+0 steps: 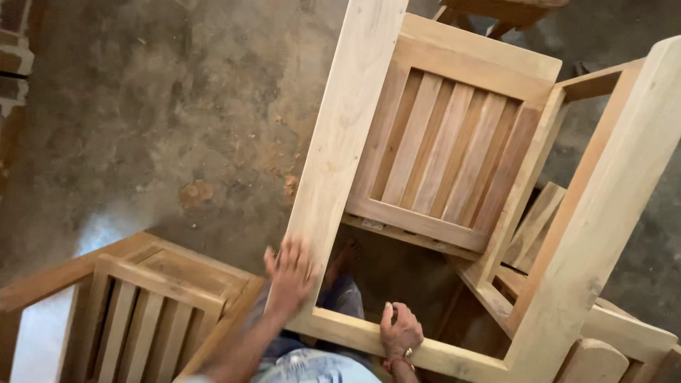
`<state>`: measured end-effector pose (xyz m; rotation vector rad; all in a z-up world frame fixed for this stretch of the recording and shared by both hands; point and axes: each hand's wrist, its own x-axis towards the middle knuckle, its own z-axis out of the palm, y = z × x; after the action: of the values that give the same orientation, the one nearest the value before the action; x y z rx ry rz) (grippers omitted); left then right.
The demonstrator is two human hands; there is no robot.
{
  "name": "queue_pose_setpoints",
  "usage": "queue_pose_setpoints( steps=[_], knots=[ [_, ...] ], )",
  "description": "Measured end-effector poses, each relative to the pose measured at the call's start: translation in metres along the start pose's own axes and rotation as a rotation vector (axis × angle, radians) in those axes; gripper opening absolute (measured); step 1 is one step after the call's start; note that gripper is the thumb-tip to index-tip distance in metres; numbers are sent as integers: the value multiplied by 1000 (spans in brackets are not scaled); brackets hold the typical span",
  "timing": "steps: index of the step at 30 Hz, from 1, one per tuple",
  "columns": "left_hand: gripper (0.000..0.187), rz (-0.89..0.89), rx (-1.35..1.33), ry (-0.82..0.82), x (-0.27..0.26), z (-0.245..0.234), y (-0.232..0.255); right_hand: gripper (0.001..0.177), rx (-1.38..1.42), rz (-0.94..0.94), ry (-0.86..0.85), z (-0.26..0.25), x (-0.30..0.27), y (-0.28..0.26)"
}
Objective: The person wipes and sands the various surfaces of a wooden chair frame using a piece of sandpaper.
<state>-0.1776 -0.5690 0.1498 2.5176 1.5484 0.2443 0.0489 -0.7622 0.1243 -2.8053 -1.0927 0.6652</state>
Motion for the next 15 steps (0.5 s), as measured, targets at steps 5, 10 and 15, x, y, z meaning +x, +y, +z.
queue_pose_setpoints(
  steps=[5,10,15],
  knots=[
    [65,36,58,242,97,63,-22,16,76,-95,21,2,7,2],
    [82,-392,-230,-10,310,71,-19,16,102,-107,61,1,5,-1],
    [83,-163,-315,75,102,35,-34,17,103,-129,54,-5,-2,2]
  ],
)
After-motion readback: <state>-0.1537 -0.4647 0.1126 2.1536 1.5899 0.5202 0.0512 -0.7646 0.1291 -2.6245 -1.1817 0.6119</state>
